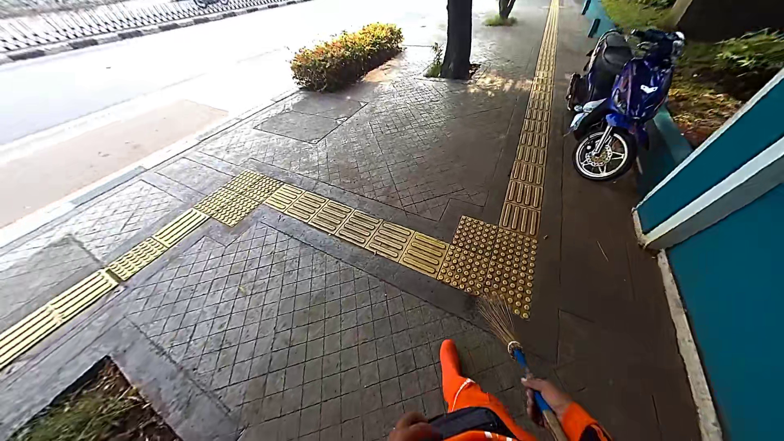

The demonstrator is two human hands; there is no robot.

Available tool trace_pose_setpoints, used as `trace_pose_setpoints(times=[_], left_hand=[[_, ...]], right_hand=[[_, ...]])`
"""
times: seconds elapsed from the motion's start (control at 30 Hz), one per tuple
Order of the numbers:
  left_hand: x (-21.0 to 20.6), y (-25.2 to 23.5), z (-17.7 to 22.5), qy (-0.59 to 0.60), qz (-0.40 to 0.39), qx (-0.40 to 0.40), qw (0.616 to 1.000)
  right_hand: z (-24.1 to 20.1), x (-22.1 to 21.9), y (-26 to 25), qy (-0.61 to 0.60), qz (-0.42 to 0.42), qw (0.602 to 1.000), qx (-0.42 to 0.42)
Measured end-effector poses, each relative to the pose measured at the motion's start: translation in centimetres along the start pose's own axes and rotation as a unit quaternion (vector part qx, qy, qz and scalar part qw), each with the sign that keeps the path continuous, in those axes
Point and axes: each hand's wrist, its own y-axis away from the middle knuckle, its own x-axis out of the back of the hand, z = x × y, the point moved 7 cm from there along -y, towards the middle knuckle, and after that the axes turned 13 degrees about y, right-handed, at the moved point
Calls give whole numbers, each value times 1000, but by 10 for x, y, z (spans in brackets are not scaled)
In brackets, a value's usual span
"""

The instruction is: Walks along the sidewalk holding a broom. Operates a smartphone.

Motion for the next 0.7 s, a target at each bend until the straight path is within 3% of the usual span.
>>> trace_pose_setpoints(times=[0.2, 0.4, 0.57, 0.7], left_hand=[[54, -121, 32, -11, -82, -43, 996], [99, -200, 63, -5, -132, -2, 991], [184, -213, 44, 37, -56, -32, 997], [277, -207, 16, 37, 12, 14, 999]], right_hand=[[-143, -103, -39, 181, -48, 982, -13], [-233, -199, -48, 345, -113, 932, 12], [-280, -296, -73, 451, -154, 878, 49], [-307, -395, -73, 525, -174, 827, 100]])
